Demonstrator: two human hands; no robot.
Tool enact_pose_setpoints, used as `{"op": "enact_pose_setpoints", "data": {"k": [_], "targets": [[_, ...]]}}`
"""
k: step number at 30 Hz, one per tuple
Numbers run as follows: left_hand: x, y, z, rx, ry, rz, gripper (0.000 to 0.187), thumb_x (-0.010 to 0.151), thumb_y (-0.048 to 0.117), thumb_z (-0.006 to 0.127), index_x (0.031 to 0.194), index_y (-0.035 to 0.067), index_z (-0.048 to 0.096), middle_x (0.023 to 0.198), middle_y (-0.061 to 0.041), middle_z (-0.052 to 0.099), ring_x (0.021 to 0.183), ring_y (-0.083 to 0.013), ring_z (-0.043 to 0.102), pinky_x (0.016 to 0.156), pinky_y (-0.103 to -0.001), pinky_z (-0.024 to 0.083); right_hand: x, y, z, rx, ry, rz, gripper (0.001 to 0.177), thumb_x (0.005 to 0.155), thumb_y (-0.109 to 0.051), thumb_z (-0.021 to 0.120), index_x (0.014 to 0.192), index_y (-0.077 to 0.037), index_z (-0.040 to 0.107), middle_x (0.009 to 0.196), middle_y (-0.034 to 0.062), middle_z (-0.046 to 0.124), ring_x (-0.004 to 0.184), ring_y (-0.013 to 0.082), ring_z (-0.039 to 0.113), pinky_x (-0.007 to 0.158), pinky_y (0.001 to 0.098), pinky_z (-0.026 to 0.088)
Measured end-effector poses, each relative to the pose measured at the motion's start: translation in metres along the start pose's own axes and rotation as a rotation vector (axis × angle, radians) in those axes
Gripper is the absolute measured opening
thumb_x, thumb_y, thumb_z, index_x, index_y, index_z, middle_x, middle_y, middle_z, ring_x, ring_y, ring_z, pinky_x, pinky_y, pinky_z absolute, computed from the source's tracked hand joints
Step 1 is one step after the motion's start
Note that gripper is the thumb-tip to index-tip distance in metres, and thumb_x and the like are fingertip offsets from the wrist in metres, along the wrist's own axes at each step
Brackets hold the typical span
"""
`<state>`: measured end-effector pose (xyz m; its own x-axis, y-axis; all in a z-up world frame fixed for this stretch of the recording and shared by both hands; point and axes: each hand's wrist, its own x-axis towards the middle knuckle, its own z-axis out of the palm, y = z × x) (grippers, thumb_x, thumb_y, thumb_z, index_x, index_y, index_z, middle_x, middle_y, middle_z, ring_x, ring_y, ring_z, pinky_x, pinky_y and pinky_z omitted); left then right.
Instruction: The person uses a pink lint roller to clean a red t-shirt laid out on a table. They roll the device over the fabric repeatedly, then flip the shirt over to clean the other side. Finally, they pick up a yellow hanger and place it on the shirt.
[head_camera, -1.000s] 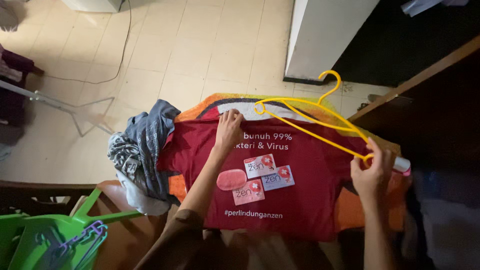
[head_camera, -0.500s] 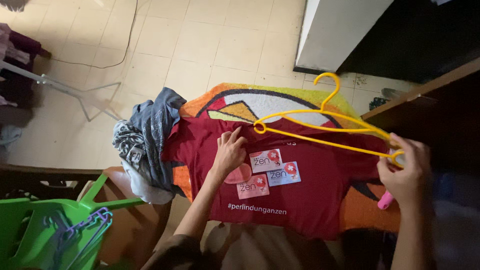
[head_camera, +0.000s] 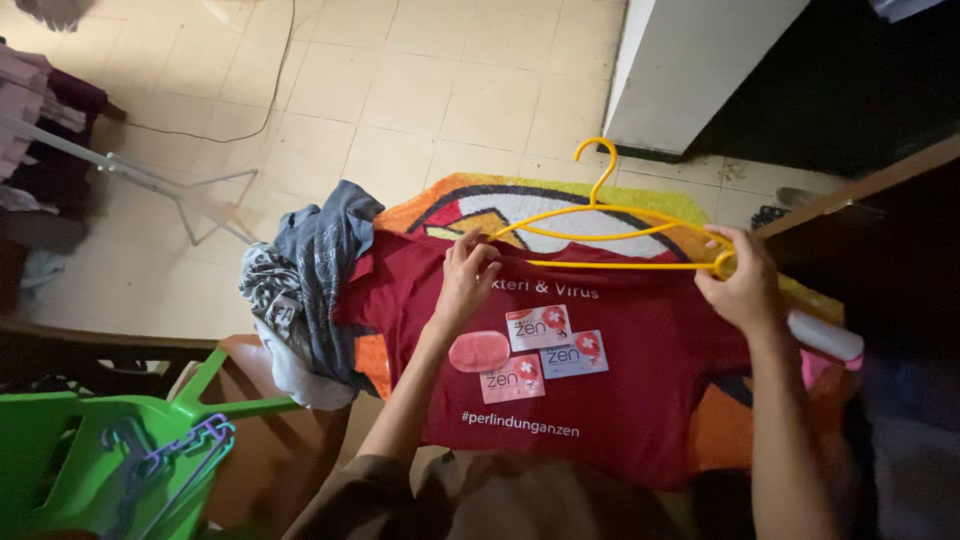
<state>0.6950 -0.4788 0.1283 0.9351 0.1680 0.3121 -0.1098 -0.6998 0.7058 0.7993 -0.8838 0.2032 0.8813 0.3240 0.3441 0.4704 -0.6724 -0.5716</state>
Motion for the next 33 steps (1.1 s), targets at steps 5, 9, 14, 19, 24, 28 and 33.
{"op": "enact_pose_setpoints", "data": {"k": [5,9,14,19,24,28,33], "targets": [[0.023,0.000,-0.002,-0.174,-0.022,-0.019,0.022,0.093,0.008,0.070,0.113,0.003,0.063,0.144,-0.022,0.055,0.132,-0.0422,0.053,0.110,-0.048,0.046,0.025,0.003,0.015,0.100,-0.168,0.017,0.058,0.075,-0.003,0.075,0.132,-0.006,0.062,0.112,0.0141,0.068,0.102,0.0302,0.068,0.088,0.0411,0.057],[0.039,0.013,0.007,-0.155,0.010,0.043,0.022,0.092,0.005,0.069,0.113,0.004,0.064,0.142,-0.022,0.057,0.132,-0.0410,0.054,0.111,-0.047,0.045,0.037,-0.028,0.058,0.214,-0.297,0.087,0.061,0.073,-0.002,0.076,0.132,-0.008,0.060,0.117,0.0159,0.065,0.092,0.0293,0.067,0.076,0.0389,0.058],[0.047,0.010,0.015,-0.073,0.075,0.000,0.019,0.092,0.006,0.071,0.110,0.007,0.066,0.138,-0.017,0.061,0.127,-0.0371,0.054,0.110,-0.049,0.041,0.042,-0.071,0.107,0.217,-0.382,0.069,0.059,0.075,0.000,0.074,0.131,-0.007,0.057,0.119,0.0149,0.064,0.097,0.0279,0.067,0.078,0.0396,0.057],[0.043,0.009,0.012,0.000,0.100,-0.032,0.021,0.093,0.011,0.069,0.114,0.011,0.068,0.140,-0.014,0.061,0.129,-0.0354,0.052,0.112,-0.048,0.039,0.042,-0.073,0.126,0.290,-0.376,0.027,0.056,0.076,0.000,0.072,0.129,-0.005,0.057,0.120,0.0155,0.066,0.096,0.0268,0.067,0.080,0.0382,0.056],[0.023,0.045,0.012,0.304,0.039,0.132,0.046,0.087,0.013,0.067,0.133,0.010,0.065,0.139,-0.009,0.059,0.138,-0.0339,0.051,0.114,-0.050,0.035,0.042,-0.056,0.131,0.509,-0.474,0.235,0.048,0.085,0.002,0.062,0.132,-0.007,0.064,0.115,0.0108,0.075,0.094,0.0197,0.069,0.080,0.0292,0.056],[0.011,0.074,0.028,0.344,-0.047,0.233,0.041,0.087,0.028,0.073,0.121,0.008,0.063,0.131,-0.014,0.059,0.122,-0.0314,0.055,0.109,-0.053,0.037,0.047,-0.036,0.145,0.754,-0.473,0.255,0.038,0.094,-0.002,0.057,0.132,0.001,0.062,0.114,0.0129,0.072,0.098,0.0178,0.070,0.082,0.0267,0.057],[0.000,0.084,0.034,0.557,-0.293,0.127,0.030,0.077,0.026,0.075,0.100,0.009,0.064,0.103,-0.011,0.062,0.104,-0.0313,0.058,0.090,-0.047,0.042,0.048,-0.010,0.165,0.786,-0.561,0.400,0.037,0.101,-0.005,0.047,0.133,0.003,0.066,0.106,0.0167,0.076,0.089,0.0202,0.076,0.080,0.0287,0.059]]}}
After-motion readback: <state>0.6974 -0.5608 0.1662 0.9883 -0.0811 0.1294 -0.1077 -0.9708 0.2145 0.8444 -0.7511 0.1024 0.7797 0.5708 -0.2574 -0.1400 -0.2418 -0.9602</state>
